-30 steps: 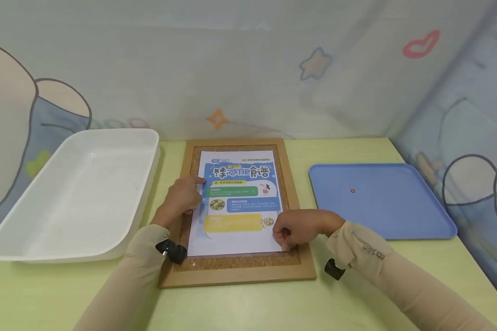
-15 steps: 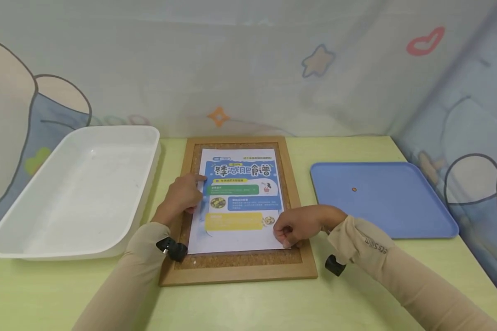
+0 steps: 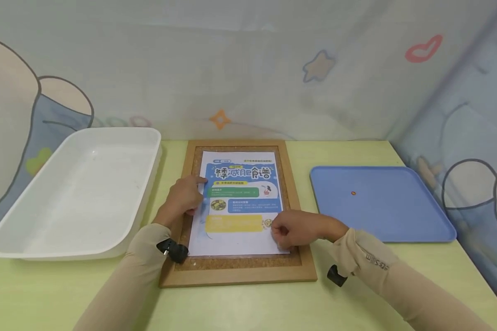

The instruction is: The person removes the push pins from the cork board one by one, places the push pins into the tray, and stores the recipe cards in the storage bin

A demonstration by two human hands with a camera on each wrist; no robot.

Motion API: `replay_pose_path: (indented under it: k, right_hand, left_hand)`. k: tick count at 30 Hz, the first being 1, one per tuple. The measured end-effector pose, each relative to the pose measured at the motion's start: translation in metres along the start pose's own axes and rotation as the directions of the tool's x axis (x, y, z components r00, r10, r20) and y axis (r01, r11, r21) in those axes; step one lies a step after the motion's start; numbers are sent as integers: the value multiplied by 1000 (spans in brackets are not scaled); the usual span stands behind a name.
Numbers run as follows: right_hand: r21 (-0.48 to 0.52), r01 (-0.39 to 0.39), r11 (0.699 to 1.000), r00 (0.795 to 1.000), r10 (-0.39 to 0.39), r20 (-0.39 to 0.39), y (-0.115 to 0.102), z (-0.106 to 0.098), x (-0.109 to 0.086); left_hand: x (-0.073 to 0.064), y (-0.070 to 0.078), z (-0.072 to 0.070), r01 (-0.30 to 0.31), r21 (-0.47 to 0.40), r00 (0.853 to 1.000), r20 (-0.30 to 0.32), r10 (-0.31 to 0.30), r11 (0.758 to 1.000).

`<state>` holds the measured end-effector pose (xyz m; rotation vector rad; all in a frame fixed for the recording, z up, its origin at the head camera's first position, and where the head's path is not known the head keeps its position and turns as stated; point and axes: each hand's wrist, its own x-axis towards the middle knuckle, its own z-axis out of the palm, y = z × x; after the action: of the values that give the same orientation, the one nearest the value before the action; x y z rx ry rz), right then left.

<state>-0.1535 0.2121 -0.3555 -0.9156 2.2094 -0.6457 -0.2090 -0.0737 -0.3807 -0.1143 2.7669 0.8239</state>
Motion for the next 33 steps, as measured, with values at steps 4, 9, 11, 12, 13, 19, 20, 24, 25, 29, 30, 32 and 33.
replay_pose_path:
  k: [4,9,11,12,13,19,20,24,25,29,30,32,33]
  right_hand:
    - [-177,-16,984,978,-21,-206,-1,7,5]
    - [-349,-140,927,919,-10,-394,0,15,13]
    - [-392,-156,907,901,-32,-433,0,18,14]
    - [-410,-157,899,894,-46,-445,0,19,15]
    - [-424,-157,892,889,-59,-454,-1,20,15]
    - [-412,-163,896,868,-68,-492,-1,20,15]
    - [-398,-169,901,863,-60,-501,-1,20,15]
    - [-344,-187,920,839,-33,-543,2,16,10]
    - [-328,-189,926,834,-24,-551,3,14,8]
    - [-265,-196,944,814,6,-581,14,4,-3]
    - [-252,-207,945,809,20,-588,18,1,-8]
    - [-234,-230,945,792,42,-609,29,-5,-18]
    - [-229,-243,942,780,50,-624,35,-8,-24]
  left_hand:
    - [0,-1,1,-11,0,1000,-11,11,1000]
    - [-2,1,2,-9,-14,1000,-9,9,1000]
    - [-2,2,2,-8,-13,1000,-10,8,1000]
    - [-3,2,2,-7,-11,1000,-10,7,1000]
    - [-3,2,1,-7,-12,1000,-12,6,1000]
    - [-3,2,1,4,-19,1000,-15,-4,1000]
    - [-3,2,1,4,-20,1000,-15,-4,1000]
    - [-3,1,2,0,-19,1000,-18,0,1000]
    - [-3,0,2,2,-20,1000,-18,-2,1000]
    - [-3,-1,2,-2,-9,1000,-27,2,1000]
    - [-3,-1,2,-3,-9,1000,-28,3,1000]
    - [-3,-1,2,-10,-7,999,-33,9,1000]
    - [-4,-1,2,-12,-8,999,-35,12,1000]
